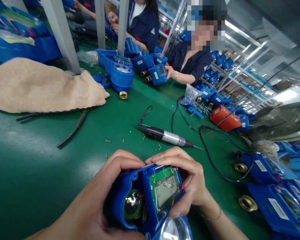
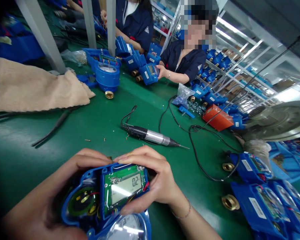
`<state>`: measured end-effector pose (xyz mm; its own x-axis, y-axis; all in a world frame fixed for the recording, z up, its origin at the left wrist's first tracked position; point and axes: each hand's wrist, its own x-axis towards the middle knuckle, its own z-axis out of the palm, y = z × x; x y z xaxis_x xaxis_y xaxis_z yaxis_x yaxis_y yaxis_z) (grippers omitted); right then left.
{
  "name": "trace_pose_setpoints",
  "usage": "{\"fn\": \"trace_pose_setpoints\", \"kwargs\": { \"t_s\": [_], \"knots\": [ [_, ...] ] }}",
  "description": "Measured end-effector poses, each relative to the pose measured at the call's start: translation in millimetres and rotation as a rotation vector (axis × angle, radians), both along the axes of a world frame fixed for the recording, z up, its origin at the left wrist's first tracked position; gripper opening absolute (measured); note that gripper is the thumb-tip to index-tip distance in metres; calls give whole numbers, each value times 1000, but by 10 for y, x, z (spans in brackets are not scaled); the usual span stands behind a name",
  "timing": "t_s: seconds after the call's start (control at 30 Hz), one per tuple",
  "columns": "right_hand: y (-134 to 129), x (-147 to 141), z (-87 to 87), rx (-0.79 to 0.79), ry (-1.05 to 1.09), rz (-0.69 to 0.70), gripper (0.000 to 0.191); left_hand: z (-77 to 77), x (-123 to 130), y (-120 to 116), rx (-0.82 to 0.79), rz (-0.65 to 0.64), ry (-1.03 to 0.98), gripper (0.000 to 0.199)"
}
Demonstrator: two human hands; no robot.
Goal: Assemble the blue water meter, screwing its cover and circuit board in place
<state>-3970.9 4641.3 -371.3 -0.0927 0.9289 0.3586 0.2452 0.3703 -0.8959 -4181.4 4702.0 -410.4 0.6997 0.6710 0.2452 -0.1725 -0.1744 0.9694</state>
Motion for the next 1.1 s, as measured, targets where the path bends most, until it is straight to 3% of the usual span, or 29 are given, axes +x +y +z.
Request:
{"fn": "trace_pose_setpoints", "kwargs": {
  "t_s": [0.2,0.4,0.57,1.1],
  "knots": [
    [-4,16,-14,5,-24,10,72,32,-8,9,38,-11,17,64],
    [32,50,-100,-25,47,27,70,96,-34,38,-51,-42,103,65],
    [51,91,-177,2,73,59,72,179,-19,-5,-116,19,153,65],
    [36,97,-176,26,84,91,75,122,-30,-11,-64,-8,85,68]
  ]
}}
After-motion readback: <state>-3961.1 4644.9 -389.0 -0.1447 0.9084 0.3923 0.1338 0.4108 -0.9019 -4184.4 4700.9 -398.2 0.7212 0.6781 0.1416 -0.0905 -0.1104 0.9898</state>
